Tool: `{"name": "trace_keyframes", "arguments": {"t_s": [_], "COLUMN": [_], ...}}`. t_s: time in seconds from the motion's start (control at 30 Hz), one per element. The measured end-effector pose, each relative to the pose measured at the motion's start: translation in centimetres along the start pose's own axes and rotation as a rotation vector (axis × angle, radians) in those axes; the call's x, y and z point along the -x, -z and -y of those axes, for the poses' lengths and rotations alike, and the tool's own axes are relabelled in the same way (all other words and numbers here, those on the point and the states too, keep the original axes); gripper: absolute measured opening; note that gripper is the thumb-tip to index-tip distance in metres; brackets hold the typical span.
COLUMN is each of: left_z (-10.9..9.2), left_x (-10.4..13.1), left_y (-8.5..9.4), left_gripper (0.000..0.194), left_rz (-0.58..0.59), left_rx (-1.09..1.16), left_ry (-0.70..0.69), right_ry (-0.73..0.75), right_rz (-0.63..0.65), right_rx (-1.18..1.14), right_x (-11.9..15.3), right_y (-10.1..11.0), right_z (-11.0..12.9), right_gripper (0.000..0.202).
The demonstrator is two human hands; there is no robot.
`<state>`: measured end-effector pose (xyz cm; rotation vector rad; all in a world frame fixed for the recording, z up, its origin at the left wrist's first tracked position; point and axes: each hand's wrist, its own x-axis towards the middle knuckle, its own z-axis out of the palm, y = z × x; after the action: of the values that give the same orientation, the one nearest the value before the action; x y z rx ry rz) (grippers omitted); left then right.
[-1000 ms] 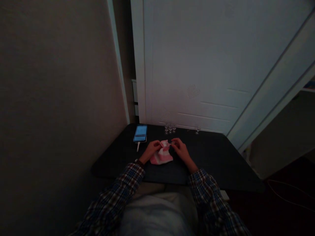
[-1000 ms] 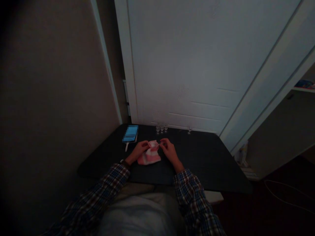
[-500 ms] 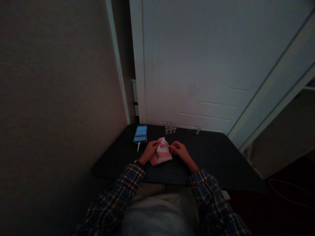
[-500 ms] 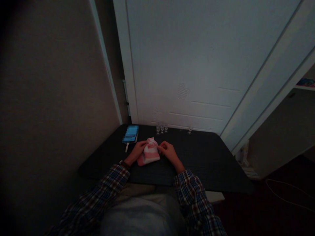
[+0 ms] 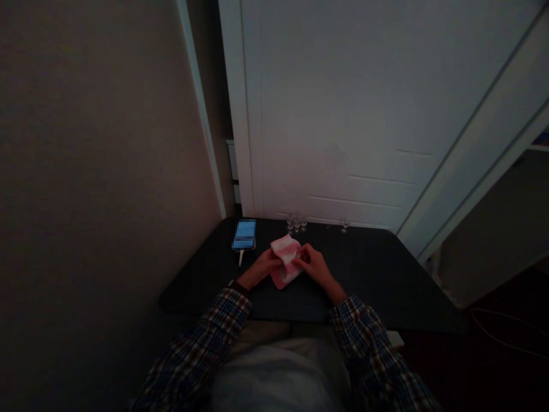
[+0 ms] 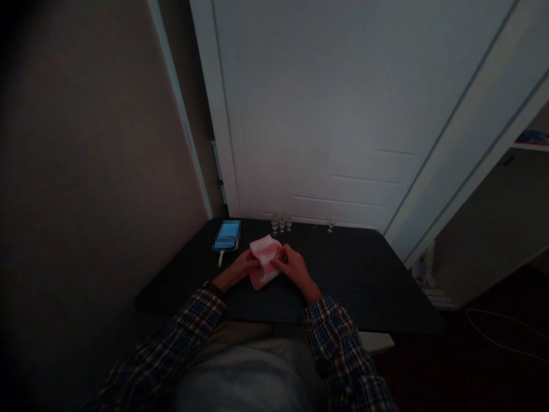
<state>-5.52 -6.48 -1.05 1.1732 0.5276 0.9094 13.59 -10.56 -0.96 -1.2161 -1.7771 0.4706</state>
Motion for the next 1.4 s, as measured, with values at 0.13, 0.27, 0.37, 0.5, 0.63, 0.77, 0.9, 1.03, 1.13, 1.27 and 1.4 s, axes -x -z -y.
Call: {"name": "trace_keyframes", "arguments": {"t_s": [0.13,0.27,0.37,0.5,0.63,0.77,0.9,1.03,1.13,1.27,1.4], "left_z": [0.0,-0.2,-0.2,0.2,0.3,0.0,-0.1,0.1,0.2,0.3,0.1], "left_x": [0.0,-0.1,-0.2,-0.5,-0.7,-0.7,-0.7,-0.6,-0.5,-0.3,-0.2], "left_y": [-0.1,-0.1,0.1,0.7,0.8,0.8,1.1,1.4,1.3,1.3,1.3], "left_gripper": [0.059,0.067,0.060,0.048,0.042,0.046,0.036,0.032,0.040,0.044,0.024], "left_rz": [-0.071,-0.086,-0.139,-0.209,-0.251,-0.271,-0.304,-0.355,-0.363,-0.394,-0.421], "left_rx": [-0.055,-0.193,-0.283,-0.217,-0.063,-0.040,-0.309,-0.595,-0.857,-1.028,-1.112], "left_ry": [-0.006,-0.080,-0.124,-0.120,-0.124,-0.141,-0.248,-0.383,-0.445,-0.473,-0.489], "right_ry": [0.012,0.016,0.029,0.026,0.009,-0.001,0.011,-0.002,-0.006,0.004,0.007], "right_rz": [0.008,0.018,0.007,-0.038,-0.046,-0.058,-0.091,-0.100,-0.110,-0.128,-0.148], "right_rx": [0.055,0.098,0.081,0.069,0.076,0.095,0.105,0.099,0.104,0.134,0.145], "right_x": [0.2,0.3,0.2,0.1,0.0,0.1,0.1,0.1,0.1,0.1,0.0], "right_y": [-0.1,-0.1,-0.1,-0.1,0.1,0.2,0.2,0.1,0.1,0.0,0.0], "right_z": [0.2,0.4,0.4,0.3,0.4,0.6,0.5,0.3,0.3,0.3,0.2], "right_gripper": [0.025,0.026,0.026,0.025,0.025,0.026,0.027,0.029,0.028,0.026,0.027]}}
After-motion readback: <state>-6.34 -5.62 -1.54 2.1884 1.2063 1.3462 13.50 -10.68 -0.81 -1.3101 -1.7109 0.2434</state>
